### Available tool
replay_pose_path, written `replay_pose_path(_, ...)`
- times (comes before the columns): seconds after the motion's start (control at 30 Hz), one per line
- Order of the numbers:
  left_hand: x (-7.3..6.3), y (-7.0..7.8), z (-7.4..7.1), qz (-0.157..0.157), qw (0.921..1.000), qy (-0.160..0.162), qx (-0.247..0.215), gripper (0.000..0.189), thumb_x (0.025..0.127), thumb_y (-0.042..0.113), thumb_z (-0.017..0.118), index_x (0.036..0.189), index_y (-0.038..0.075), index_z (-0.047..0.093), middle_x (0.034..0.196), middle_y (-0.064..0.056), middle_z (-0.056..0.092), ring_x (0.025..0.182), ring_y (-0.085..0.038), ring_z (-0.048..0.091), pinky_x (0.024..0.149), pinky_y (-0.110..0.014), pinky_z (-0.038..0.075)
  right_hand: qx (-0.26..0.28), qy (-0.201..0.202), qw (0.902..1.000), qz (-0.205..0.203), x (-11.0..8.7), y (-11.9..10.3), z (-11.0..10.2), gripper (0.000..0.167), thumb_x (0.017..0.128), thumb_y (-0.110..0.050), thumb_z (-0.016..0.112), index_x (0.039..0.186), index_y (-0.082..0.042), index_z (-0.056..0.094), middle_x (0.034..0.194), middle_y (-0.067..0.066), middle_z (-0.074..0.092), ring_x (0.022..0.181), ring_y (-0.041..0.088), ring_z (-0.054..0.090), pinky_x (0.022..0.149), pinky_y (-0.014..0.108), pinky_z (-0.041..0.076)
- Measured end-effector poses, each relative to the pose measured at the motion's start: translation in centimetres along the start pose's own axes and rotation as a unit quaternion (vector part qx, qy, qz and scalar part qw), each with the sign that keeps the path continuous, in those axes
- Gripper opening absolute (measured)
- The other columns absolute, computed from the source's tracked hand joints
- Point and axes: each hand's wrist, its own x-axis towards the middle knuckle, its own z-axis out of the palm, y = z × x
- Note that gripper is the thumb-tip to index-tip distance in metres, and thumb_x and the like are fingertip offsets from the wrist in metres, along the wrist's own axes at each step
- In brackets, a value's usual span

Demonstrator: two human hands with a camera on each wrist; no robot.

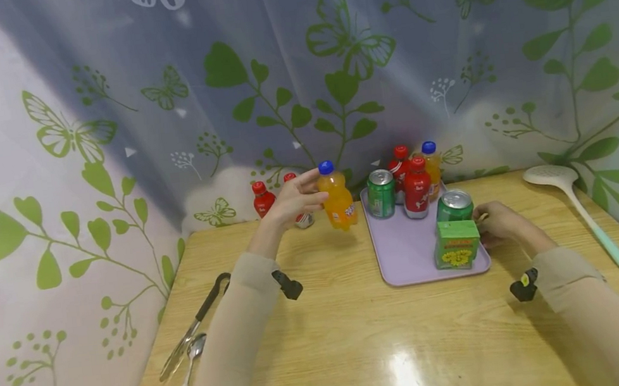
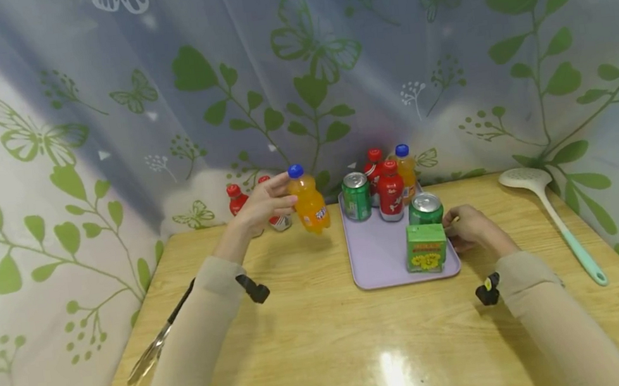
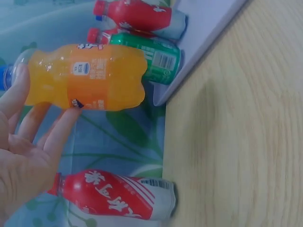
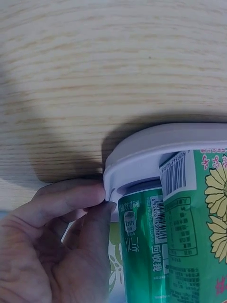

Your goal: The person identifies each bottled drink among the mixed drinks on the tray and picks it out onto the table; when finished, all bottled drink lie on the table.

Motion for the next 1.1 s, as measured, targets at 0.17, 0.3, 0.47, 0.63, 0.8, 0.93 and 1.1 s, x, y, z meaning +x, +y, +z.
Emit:
replay_pose_path(0.17,0.3,-0.5,-0.2,0.017,0.9994,0.019,0.021,0.073,0.100,0.006,0.070,0.165,0.015,0.037,0.166,-0.018,0.045,0.145,-0.040,0.054,0.117,-0.061,0.047,0.004,0.001,1.0000,-0.001,0.0,0.1,0.0,0.012,0.104,0.001,0.051,0.111,0.009,0.048,0.086,0.003,0.061,0.073,0.012,0.068,0.067,0.032,0.065)
replay_pose_path(0.3,0.6,-0.8,0.1,0.031,0.9979,0.051,0.025,0.070,0.100,0.006,0.071,0.163,0.015,0.041,0.163,-0.016,0.050,0.143,-0.039,0.057,0.112,-0.058,0.052,0.004,0.002,1.0000,0.002,0.0,0.1,0.1,0.012,0.104,0.001,0.051,0.112,0.010,0.048,0.086,0.003,0.060,0.072,0.011,0.068,0.066,0.031,0.065)
replay_pose_path(0.47,0.8,-1.0,1.0,0.061,0.9915,0.105,0.046,0.067,0.098,0.005,0.073,0.160,0.017,0.047,0.156,-0.016,0.058,0.134,-0.040,0.064,0.104,-0.056,0.058,0.006,0.001,1.0000,0.006,0.1,0.1,0.1,0.012,0.103,0.002,0.050,0.111,0.011,0.048,0.086,0.003,0.059,0.071,0.011,0.067,0.066,0.031,0.065)
replay_pose_path(0.63,1.1,-1.4,2.0,0.086,0.9801,0.158,0.084,0.066,0.096,0.005,0.076,0.156,0.017,0.052,0.149,-0.015,0.064,0.128,-0.037,0.068,0.095,-0.053,0.063,0.011,-0.001,0.9999,0.010,-0.2,-0.3,0.1,0.011,0.104,0.002,0.050,0.111,0.011,0.048,0.088,0.003,0.059,0.073,0.011,0.067,0.066,0.031,0.065)
replay_pose_path(0.8,1.7,-1.9,3.2,0.096,0.9652,0.205,0.132,0.067,0.094,0.007,0.079,0.155,0.016,0.054,0.148,-0.015,0.065,0.131,-0.034,0.067,0.093,-0.052,0.064,0.010,0.002,0.9999,0.006,-0.3,-0.3,0.1,0.009,0.104,0.003,0.050,0.108,0.011,0.048,0.088,0.004,0.060,0.072,0.012,0.068,0.067,0.031,0.065)
replay_pose_path(0.93,2.2,-2.7,3.8,0.096,0.9510,0.244,0.163,0.068,0.092,0.010,0.081,0.154,0.013,0.055,0.150,-0.015,0.063,0.138,-0.033,0.063,0.108,-0.048,0.058,0.009,0.004,0.9999,0.008,-0.3,-0.3,0.1,0.008,0.104,0.003,0.050,0.108,0.010,0.048,0.090,0.006,0.063,0.073,0.012,0.068,0.067,0.032,0.065)
replay_pose_path(1.1,2.7,-3.7,4.3,0.101,0.9383,0.282,0.174,0.064,0.089,0.009,0.083,0.149,0.014,0.060,0.147,-0.016,0.065,0.138,-0.034,0.062,0.117,-0.047,0.051,0.014,0.000,0.9999,0.010,-0.2,-0.1,0.0,0.007,0.104,0.001,0.051,0.107,0.007,0.048,0.093,0.009,0.064,0.074,0.011,0.068,0.067,0.031,0.065)
